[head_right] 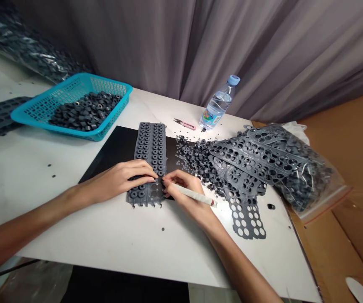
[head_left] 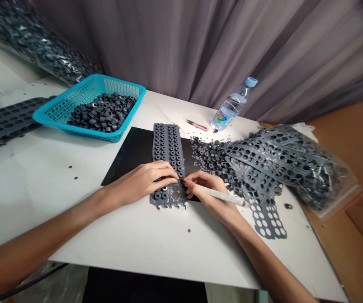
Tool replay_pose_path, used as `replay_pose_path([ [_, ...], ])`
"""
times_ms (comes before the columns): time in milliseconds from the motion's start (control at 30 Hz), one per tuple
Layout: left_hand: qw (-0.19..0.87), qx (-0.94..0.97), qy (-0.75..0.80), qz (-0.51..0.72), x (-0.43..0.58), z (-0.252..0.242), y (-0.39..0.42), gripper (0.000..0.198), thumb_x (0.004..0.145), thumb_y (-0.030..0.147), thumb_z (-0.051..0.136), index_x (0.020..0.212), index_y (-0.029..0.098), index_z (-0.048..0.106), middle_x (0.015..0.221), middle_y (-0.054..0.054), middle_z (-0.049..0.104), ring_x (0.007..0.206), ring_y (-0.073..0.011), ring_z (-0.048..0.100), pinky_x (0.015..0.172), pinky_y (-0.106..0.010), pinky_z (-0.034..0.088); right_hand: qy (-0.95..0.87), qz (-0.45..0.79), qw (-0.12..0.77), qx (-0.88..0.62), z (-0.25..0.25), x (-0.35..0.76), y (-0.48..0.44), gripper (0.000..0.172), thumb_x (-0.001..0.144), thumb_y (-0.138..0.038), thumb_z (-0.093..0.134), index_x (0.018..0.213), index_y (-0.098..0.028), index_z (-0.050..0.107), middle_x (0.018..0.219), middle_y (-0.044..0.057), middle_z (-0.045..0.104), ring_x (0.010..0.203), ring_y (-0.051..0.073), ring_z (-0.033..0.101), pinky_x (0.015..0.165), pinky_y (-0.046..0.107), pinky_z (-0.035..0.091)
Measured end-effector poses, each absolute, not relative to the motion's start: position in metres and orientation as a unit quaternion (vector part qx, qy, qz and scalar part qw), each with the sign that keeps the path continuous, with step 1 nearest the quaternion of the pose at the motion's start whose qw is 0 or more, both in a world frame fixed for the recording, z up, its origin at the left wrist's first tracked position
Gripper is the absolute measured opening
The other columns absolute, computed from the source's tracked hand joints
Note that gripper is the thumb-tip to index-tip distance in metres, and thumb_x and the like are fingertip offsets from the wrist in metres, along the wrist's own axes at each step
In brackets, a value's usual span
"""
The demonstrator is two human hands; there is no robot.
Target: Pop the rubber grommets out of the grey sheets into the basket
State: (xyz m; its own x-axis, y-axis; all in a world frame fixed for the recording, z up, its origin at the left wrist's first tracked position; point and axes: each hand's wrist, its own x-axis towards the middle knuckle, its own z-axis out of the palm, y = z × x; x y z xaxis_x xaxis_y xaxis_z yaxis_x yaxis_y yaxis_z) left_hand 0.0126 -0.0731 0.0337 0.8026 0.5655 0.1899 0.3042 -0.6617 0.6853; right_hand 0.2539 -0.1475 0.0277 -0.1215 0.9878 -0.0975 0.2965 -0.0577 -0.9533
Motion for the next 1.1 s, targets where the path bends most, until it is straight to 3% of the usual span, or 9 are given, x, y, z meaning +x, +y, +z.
replay_pose_path([
  [300,0.322,0.894,0.242,0.196,0.013,0.033,-0.074,0.022,0.109,0.021,0.052,0.115,0.018,0.073,0.118,-0.004,0.070,0.113,-0.0180,0.067,0.104,-0.029,0.048,-0.569,0.494,0.395,-0.526,0.026,0.244,-0.150,0.015,0.095,-0.033,0.069,0.091,-0.018,0.069,0.072,0.000,0.067,0.062,0.014,0.063,0.057,0.024,0.051],
  [867,0.304,0.900,0.232,0.210,0.013,0.032,-0.073,0.025,0.111,0.026,0.049,0.115,0.020,0.072,0.117,-0.005,0.072,0.111,-0.0193,0.068,0.100,-0.032,0.052,-0.561,0.497,0.398,-0.529,0.024,0.240,-0.149,0.012,0.095,-0.030,0.066,0.091,-0.019,0.068,0.072,-0.001,0.066,0.063,0.014,0.062,0.057,0.024,0.052],
  [967,0.269,0.916,0.214,0.206,0.013,0.030,-0.073,0.024,0.111,0.024,0.048,0.115,0.019,0.071,0.118,-0.005,0.071,0.112,-0.0190,0.068,0.102,-0.032,0.052,-0.567,0.493,0.392,-0.531,0.024,0.240,-0.149,0.011,0.095,-0.028,0.065,0.092,-0.019,0.068,0.072,-0.001,0.066,0.062,0.014,0.061,0.056,0.024,0.051],
  [1100,0.140,0.954,0.187,0.187,0.016,0.024,-0.077,0.025,0.111,0.021,0.045,0.113,0.016,0.070,0.115,-0.009,0.071,0.108,-0.0230,0.068,0.099,-0.038,0.052,-0.595,0.456,0.369,-0.549,0.026,0.239,-0.152,0.009,0.095,-0.027,0.065,0.090,-0.019,0.067,0.072,-0.002,0.063,0.061,0.013,0.057,0.055,0.023,0.044],
])
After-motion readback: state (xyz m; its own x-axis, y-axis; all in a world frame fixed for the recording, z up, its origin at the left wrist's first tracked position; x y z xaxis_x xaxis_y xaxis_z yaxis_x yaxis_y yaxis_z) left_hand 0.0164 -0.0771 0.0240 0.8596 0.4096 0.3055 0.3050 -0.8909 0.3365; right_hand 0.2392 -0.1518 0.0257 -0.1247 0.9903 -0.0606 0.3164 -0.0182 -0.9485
